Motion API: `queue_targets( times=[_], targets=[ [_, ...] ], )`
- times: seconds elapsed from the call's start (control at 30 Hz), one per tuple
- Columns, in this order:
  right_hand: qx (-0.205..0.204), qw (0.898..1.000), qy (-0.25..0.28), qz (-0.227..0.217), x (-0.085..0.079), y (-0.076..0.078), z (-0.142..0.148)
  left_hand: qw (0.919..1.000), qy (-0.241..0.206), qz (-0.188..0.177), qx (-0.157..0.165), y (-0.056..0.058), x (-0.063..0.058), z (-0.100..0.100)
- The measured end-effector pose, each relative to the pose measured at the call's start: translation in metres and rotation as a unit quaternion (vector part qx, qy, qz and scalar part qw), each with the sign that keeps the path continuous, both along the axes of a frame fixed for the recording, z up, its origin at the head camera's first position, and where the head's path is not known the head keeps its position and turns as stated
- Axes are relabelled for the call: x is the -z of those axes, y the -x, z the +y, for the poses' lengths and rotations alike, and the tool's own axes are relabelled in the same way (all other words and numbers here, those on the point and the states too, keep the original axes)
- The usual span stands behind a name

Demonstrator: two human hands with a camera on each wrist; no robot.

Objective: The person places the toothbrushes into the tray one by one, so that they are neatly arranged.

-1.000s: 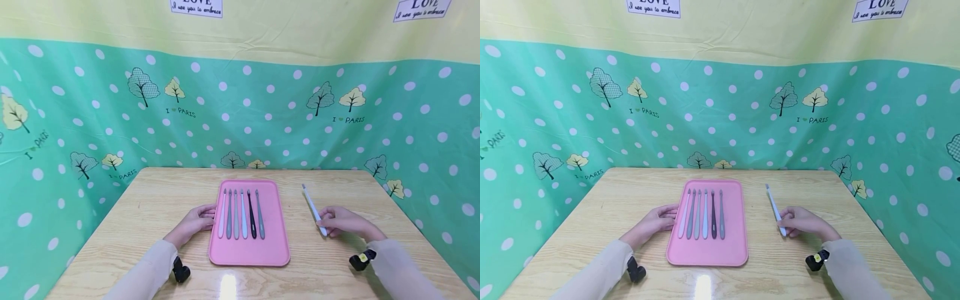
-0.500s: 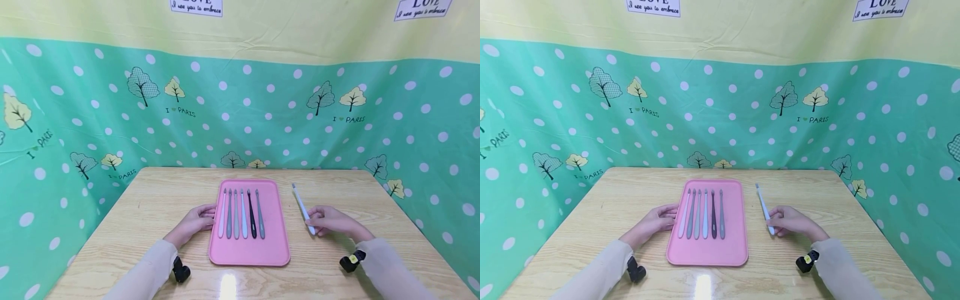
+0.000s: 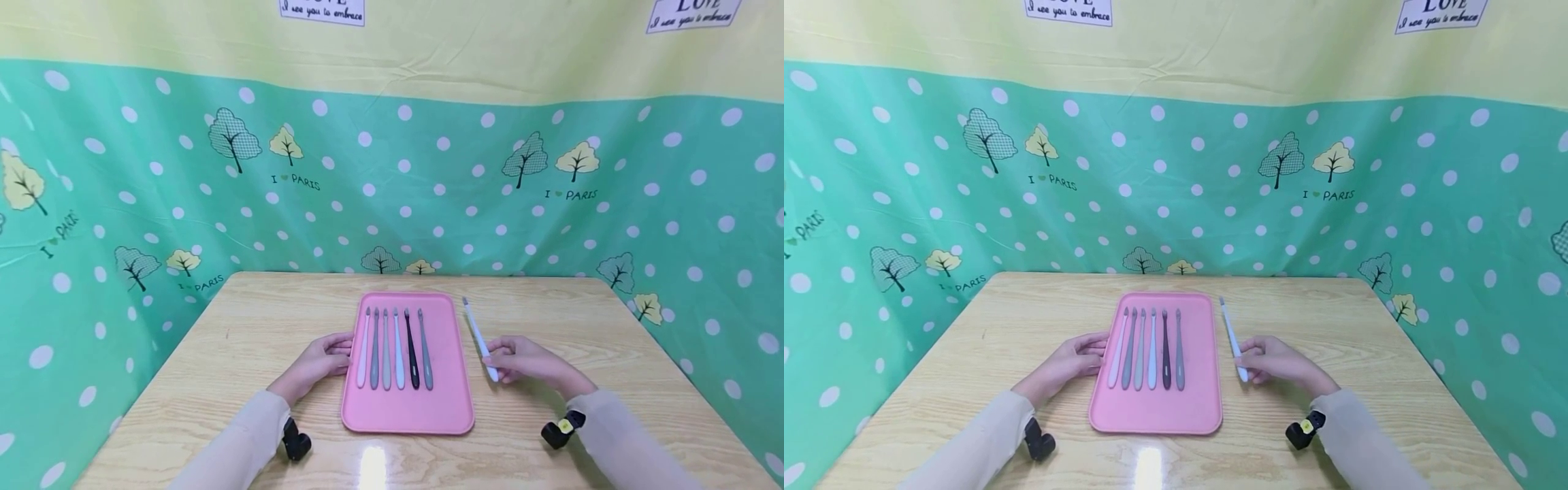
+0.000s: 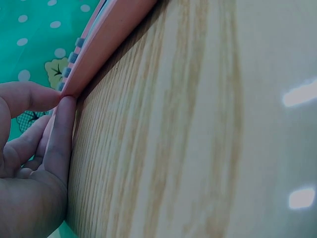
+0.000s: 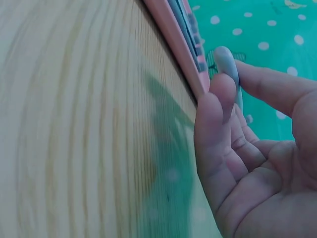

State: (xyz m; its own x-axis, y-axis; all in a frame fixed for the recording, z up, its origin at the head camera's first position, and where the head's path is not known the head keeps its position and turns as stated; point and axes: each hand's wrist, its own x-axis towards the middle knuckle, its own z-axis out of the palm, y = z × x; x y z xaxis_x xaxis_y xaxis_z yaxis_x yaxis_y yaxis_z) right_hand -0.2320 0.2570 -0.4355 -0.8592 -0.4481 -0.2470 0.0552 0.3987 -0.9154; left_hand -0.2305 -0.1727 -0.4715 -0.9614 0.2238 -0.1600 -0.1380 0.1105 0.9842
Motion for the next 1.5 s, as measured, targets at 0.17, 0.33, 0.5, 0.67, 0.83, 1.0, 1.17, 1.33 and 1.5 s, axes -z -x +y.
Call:
queue_targets(
  times=[0.17,0.33,0.5,0.67,0.83,1.0,1.17,1.33,1.5],
  targets=[
    [-0.002,1.000,0.009,0.001,-0.001,-0.002,-0.011,1.0000,0.001,-0.002,0.000,0.000,0.000,0.000],
    [-0.007,1.000,0.020,0.004,0.000,-0.004,-0.024,1.0000,0.001,0.000,0.001,-0.001,0.000,0.000],
    [-0.002,1.000,0.024,0.005,0.001,-0.005,-0.035,1.0000,0.000,0.000,0.002,-0.001,-0.001,0.000],
    [0.006,1.000,0.024,0.009,0.007,-0.003,-0.044,1.0000,-0.001,0.000,0.003,-0.001,-0.001,0.000],
    [0.013,1.000,0.019,0.021,0.010,-0.004,-0.053,1.0000,0.000,0.000,0.002,-0.001,-0.002,0.001],
    [0.022,0.999,0.023,0.032,0.009,-0.007,-0.063,1.0000,-0.002,-0.001,0.000,-0.002,-0.002,0.001],
    [0.035,0.998,0.006,0.049,0.009,-0.008,-0.071,1.0000,-0.003,-0.003,0.001,-0.001,-0.001,0.001],
    [0.048,0.996,-0.024,0.067,0.009,-0.008,-0.077,1.0000,-0.001,0.000,0.003,0.000,0.000,0.000],
    [0.046,0.995,-0.041,0.083,0.010,-0.009,-0.081,1.0000,0.000,-0.001,0.002,-0.001,0.000,0.000]
  ],
)
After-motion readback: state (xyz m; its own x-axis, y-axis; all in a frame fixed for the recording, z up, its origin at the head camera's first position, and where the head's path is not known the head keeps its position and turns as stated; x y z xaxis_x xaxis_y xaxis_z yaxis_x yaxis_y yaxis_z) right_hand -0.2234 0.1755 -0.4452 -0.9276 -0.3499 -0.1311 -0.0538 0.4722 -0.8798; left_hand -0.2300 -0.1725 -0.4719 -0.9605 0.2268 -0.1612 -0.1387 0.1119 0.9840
